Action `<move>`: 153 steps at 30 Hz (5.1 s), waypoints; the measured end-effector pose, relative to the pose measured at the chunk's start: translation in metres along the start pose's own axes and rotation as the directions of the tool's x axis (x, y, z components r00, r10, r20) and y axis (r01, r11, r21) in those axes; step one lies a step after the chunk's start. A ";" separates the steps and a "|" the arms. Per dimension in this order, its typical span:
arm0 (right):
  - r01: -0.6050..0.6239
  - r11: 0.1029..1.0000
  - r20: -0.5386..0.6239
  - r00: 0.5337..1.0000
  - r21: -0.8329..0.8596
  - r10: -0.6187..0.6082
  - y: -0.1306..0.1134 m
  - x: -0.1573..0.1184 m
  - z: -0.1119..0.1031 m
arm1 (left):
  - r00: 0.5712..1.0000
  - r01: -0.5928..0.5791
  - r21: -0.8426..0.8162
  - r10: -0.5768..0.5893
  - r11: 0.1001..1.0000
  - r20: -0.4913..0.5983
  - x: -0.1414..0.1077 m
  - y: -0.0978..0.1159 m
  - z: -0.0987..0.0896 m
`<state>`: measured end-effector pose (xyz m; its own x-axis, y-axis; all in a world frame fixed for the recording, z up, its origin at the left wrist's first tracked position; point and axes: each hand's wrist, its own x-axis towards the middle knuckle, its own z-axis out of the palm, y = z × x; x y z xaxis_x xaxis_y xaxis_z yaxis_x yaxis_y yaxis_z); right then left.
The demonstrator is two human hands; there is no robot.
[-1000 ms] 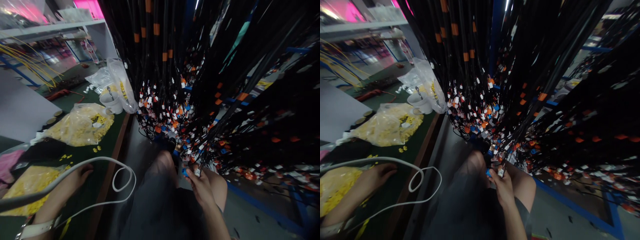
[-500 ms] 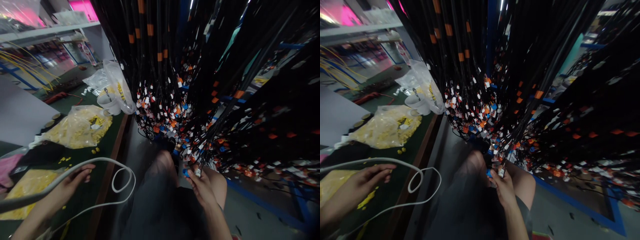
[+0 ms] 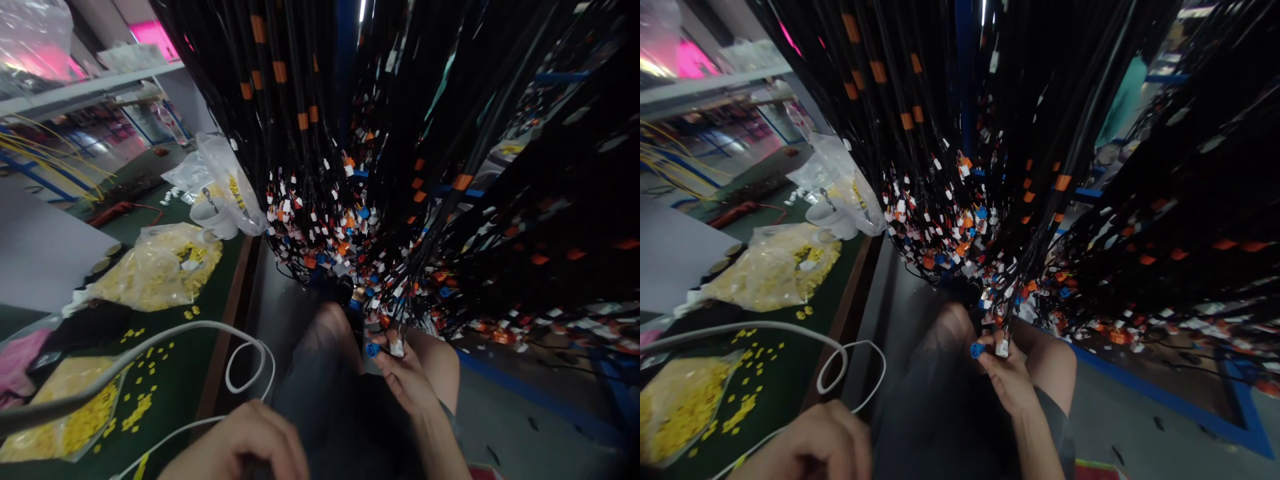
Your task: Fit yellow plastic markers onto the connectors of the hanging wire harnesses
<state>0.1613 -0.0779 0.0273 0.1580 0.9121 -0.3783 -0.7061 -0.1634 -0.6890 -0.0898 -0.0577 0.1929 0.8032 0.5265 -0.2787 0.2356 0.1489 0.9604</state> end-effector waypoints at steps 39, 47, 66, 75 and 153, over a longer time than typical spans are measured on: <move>-0.052 0.995 -0.091 0.994 0.086 0.060 0.006 0.006 0.027 | 0.887 -0.172 0.477 0.347 0.862 -0.305 0.132 -0.069 0.004; -0.049 0.998 -0.088 0.995 0.031 0.052 0.009 0.008 0.025 | 0.887 -0.131 0.529 0.338 0.838 -0.315 0.132 -0.070 0.003; -0.019 0.999 -0.085 0.996 -0.047 0.015 0.008 0.008 0.030 | 0.915 -0.084 0.480 0.259 0.873 -0.310 0.134 -0.076 -0.004; 0.040 0.979 -0.087 0.994 -0.200 -0.058 0.008 0.007 0.030 | 0.914 -0.052 0.455 0.226 0.889 -0.337 0.134 -0.076 -0.003; 0.012 0.980 0.149 0.989 -0.198 0.018 0.000 -0.014 0.033 | 0.989 -0.126 -0.254 0.140 0.959 0.038 0.134 -0.089 -0.001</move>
<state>0.1357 -0.0783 0.0531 0.0406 0.9549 -0.2941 -0.5532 -0.2237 -0.8024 -0.0035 0.0009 0.0698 0.8486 0.5097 -0.1418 -0.0139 0.2894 0.9571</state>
